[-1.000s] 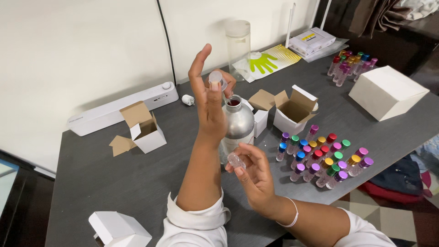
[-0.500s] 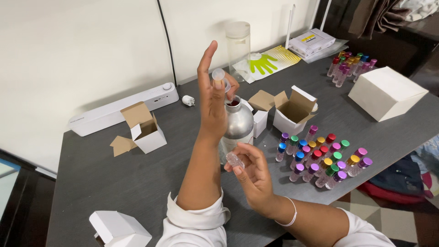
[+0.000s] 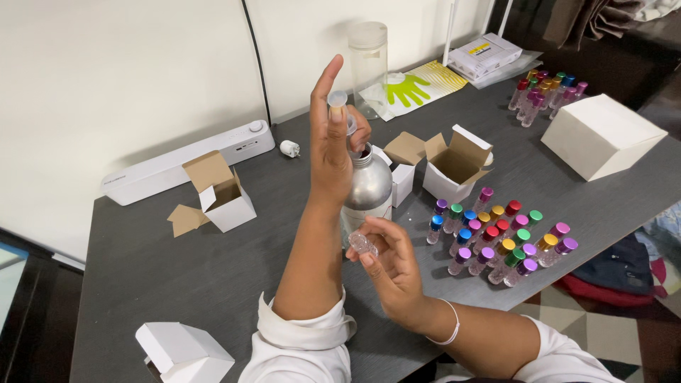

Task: The person fills small glass bottles with liquid from a large metal container using a syringe and then places caps on the bottles.

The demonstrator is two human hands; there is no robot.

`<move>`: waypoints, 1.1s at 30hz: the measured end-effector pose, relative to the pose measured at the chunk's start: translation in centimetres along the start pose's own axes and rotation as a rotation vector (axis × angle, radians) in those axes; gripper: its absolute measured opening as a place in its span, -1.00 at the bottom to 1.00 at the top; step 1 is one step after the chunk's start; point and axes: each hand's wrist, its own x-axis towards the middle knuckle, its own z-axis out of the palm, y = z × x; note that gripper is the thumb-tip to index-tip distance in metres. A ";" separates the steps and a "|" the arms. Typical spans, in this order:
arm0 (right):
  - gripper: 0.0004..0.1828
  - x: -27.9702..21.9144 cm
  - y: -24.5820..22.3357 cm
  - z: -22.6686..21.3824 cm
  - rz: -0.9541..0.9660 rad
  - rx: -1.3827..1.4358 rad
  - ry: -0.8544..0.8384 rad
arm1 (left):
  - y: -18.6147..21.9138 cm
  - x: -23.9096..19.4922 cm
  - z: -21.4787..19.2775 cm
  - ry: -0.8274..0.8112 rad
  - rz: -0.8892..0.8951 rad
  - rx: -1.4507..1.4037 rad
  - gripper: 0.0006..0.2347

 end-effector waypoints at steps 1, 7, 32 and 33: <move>-0.61 0.0 0.0 0.0 -0.002 -0.008 -0.002 | 0.1 0.0 0.1 0.009 -0.009 -0.006 -0.37; -0.62 0.0 0.0 0.0 -0.002 -0.019 -0.008 | 0.0 -0.1 0.0 0.001 0.001 0.009 -0.35; -0.60 -0.1 0.9 -0.2 0.002 0.005 0.026 | 2.8 -1.2 -1.5 0.018 0.268 -0.388 -0.38; -0.60 -0.1 0.9 -0.3 0.014 -0.010 0.037 | 3.1 -1.4 -1.7 0.051 0.310 -0.399 -0.41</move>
